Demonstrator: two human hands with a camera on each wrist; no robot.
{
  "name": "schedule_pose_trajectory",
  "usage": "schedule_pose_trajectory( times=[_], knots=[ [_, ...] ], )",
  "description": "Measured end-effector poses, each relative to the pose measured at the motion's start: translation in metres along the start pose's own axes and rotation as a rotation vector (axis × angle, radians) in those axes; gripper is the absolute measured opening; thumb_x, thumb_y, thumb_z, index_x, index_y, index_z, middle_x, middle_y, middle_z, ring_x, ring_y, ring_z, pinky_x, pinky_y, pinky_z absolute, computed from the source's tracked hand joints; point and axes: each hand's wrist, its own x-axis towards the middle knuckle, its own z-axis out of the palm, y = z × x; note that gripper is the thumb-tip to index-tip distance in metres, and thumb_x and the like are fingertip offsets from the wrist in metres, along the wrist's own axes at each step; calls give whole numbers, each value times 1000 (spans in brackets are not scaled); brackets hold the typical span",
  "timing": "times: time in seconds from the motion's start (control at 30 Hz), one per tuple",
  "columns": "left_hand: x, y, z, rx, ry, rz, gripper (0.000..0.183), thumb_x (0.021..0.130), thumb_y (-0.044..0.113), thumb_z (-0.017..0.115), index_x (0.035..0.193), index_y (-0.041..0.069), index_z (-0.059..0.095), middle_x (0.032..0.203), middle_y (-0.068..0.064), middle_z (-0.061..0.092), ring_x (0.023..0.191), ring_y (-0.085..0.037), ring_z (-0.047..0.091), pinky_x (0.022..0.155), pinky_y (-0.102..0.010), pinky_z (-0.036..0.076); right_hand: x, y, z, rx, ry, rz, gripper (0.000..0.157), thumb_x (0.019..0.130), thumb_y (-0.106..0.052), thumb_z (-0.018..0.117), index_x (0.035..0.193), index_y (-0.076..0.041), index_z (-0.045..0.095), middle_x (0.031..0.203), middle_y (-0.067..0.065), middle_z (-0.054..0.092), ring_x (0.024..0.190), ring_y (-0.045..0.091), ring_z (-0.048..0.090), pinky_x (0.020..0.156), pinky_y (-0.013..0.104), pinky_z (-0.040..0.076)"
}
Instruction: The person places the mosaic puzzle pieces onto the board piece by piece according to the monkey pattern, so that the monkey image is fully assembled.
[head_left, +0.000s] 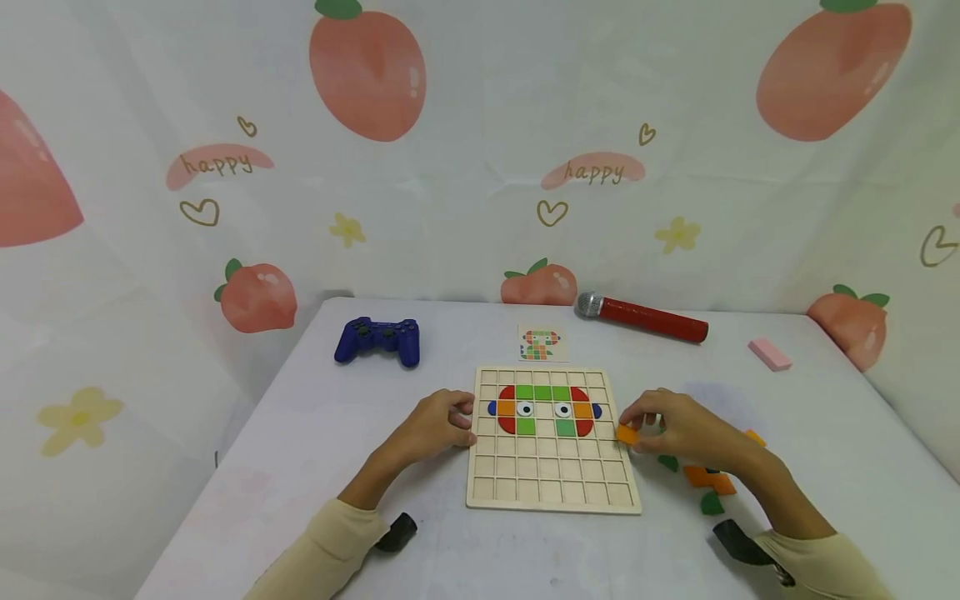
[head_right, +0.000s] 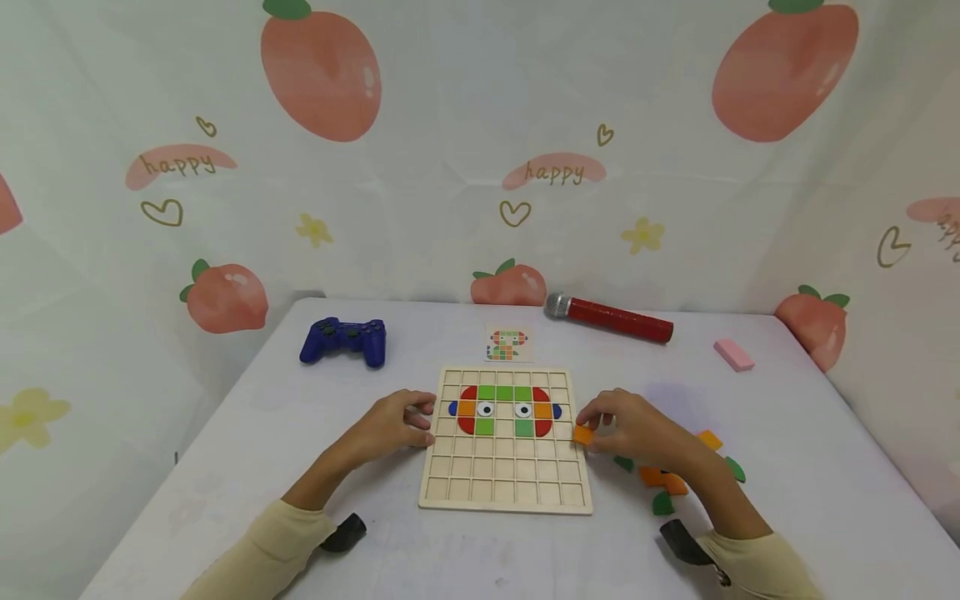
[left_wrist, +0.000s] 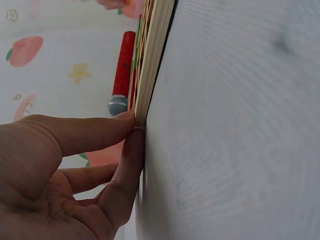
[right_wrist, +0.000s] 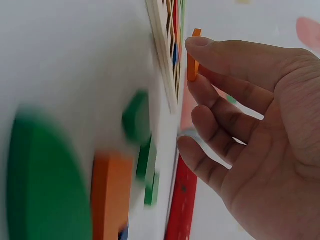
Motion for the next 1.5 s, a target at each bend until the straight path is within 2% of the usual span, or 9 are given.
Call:
schedule_pose_trajectory(
  times=[0.3, 0.6, 0.8, 0.97, 1.2, 1.5],
  knots=[
    [1, -2, 0, -4, 0, 1, 64, 84, 2, 87, 143, -3, 62, 121, -7, 67, 103, -17, 68, 91, -35, 61, 28, -29, 18, 9, -43, -98, 23, 89, -23, 84, 111, -17, 79, 103, -9, 68, 100, 17, 56, 85, 31, 52],
    [2, -3, 0, -5, -4, 7, 64, 84, 2, 86, 143, -3, 61, 121, -7, 67, 103, -18, 67, 92, -35, 61, 53, -50, 39, 15, -82, -179, 23, 88, -15, 84, 110, -17, 80, 102, -8, 68, 95, 16, 57, 81, 28, 51],
    [2, -4, 0, -13, -3, 3, 64, 84, 2, 87, 142, -4, 62, 122, -8, 67, 103, -18, 68, 91, -35, 61, 64, -62, 51, -27, -98, -224, 24, 88, -19, 86, 111, -17, 80, 104, -12, 70, 99, 11, 58, 92, 37, 53],
    [1, -4, 0, -18, -1, 3, 64, 84, 2, 86, 143, -4, 62, 122, -8, 67, 102, -17, 68, 91, -34, 61, 69, -70, 56, -15, -122, -232, 23, 89, -17, 85, 112, -16, 80, 103, -11, 69, 99, 12, 58, 91, 36, 52],
    [1, -3, -1, -13, -1, 10, 64, 83, 2, 86, 142, -4, 62, 122, -8, 68, 103, -17, 68, 92, -35, 61, 73, -77, 61, -34, -144, -241, 24, 91, -18, 85, 115, -16, 80, 115, -8, 72, 112, 16, 58, 99, 42, 53],
    [2, -5, -1, -18, -3, 12, 65, 84, 2, 86, 143, -4, 61, 123, -8, 67, 103, -18, 68, 92, -35, 61, 73, -80, 61, -57, -145, -245, 23, 91, -17, 84, 114, -14, 81, 111, -8, 72, 111, 16, 57, 98, 40, 53]
  ],
)
